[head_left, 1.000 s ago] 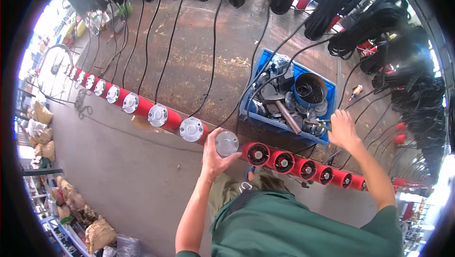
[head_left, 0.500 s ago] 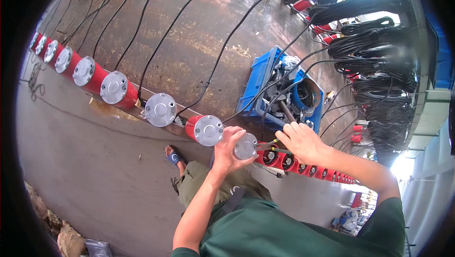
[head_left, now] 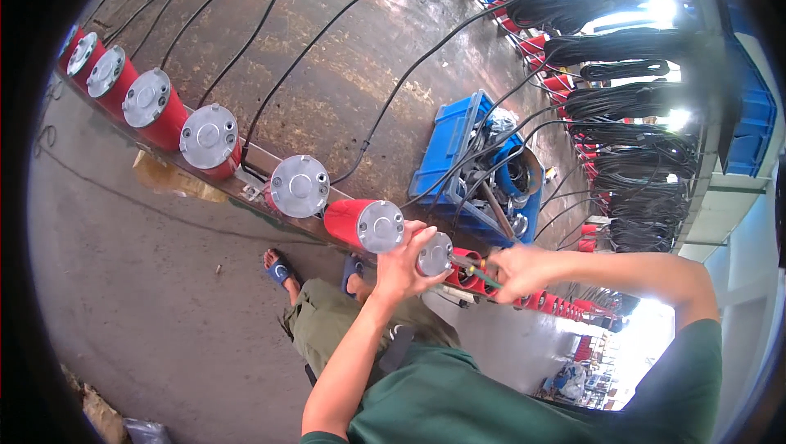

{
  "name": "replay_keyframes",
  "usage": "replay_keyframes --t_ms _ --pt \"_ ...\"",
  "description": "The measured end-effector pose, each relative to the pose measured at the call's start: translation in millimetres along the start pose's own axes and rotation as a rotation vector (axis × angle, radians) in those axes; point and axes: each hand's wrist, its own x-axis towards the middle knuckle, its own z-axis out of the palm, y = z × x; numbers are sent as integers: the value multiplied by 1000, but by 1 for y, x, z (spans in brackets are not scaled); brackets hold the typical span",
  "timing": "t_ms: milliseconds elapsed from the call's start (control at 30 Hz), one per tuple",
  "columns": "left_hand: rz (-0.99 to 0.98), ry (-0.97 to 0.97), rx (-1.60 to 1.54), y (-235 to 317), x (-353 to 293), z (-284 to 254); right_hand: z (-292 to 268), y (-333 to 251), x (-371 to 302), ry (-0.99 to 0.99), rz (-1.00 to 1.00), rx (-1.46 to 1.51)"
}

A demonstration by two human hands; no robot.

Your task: The person assembles electronic sensor components by hand and using pliers, placing a base into a red housing and securing wires.

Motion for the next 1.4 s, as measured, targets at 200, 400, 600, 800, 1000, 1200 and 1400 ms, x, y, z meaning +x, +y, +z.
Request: replay_keyframes --t_ms 200,400,600,800,1000,1200,1400 --pt "-21 38 14 0 -3 -3 22 -53 -3 -520 306 1886" --pt "-32 5 7 1 -6 -3 19 -9 -23 -156 70 723" --pt "-30 25 27 -1 0 -6 -6 -44 -11 635 -357 -921" --pt "-34 26 1 0 -2 -6 -25 -47 -1 769 -503 -1245" --pt "-24 29 -26 -2 -3 -5 -35 -65 -3 668 -531 -1358" --pt "-27 45 -17 0 -5 -6 -31 -65 0 817 -701 -1690" --pt "-66 8 -29 -4 -6 -9 2 -90 -21 190 -44 -920"
